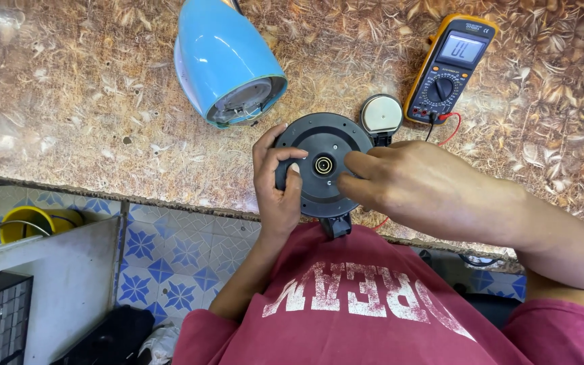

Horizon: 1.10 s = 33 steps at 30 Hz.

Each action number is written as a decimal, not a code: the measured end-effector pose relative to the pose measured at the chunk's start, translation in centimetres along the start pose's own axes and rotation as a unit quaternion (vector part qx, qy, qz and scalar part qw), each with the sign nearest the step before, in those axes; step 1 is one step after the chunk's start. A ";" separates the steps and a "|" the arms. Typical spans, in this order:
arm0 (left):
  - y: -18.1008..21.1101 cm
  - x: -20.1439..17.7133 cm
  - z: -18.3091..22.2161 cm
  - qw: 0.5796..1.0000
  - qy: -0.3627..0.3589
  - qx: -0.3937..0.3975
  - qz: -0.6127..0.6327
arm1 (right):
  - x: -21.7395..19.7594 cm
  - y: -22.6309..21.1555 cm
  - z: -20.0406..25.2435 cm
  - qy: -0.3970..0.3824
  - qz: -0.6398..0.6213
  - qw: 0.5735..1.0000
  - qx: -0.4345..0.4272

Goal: Reassembling the heating element, base plate, and handle of an electric kettle using manual tools.

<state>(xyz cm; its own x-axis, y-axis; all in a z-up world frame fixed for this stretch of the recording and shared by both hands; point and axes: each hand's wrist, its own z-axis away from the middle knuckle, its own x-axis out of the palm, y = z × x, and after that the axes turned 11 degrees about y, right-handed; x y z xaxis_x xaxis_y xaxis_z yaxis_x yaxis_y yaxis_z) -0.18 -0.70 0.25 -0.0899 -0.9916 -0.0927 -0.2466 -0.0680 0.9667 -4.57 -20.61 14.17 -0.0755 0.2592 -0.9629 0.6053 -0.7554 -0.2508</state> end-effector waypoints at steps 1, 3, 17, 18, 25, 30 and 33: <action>0.0 0.0 0.1 1.000 -0.001 0.001 0.001 | 0.1 0.0 0.0 0.001 0.001 1.000 0.001; 0.0 0.0 0.1 1.000 0.009 -0.004 0.001 | 0.3 0.1 -0.1 0.019 -0.022 0.999 0.035; -0.2 0.2 0.4 1.000 0.020 -0.002 -0.001 | 1.5 -3.1 0.2 0.012 0.001 0.958 0.286; -0.3 0.2 0.5 1.000 0.020 -0.013 0.001 | 1.5 -3.2 0.1 0.003 -0.004 0.952 0.307; -0.3 0.1 1.3 0.998 0.024 0.018 0.061 | 2.0 -3.1 2.1 0.039 0.004 0.949 0.314; -9.7 -0.9 5.3 0.959 0.232 0.122 0.105 | 0.3 -3.7 2.6 0.079 -0.055 0.942 0.320; -13.5 -2.1 10.3 0.968 0.156 0.142 0.134 | 0.8 -3.8 3.3 0.108 -0.077 0.935 0.330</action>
<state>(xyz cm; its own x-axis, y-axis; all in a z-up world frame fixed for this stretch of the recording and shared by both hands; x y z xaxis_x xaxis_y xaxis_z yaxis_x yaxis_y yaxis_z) -6.61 3.46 -15.09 0.0982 -0.9571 0.2725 -0.5147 0.1856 0.8371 -9.57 -19.55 14.03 0.0845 0.4564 -0.8857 -0.0248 -0.8877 -0.4598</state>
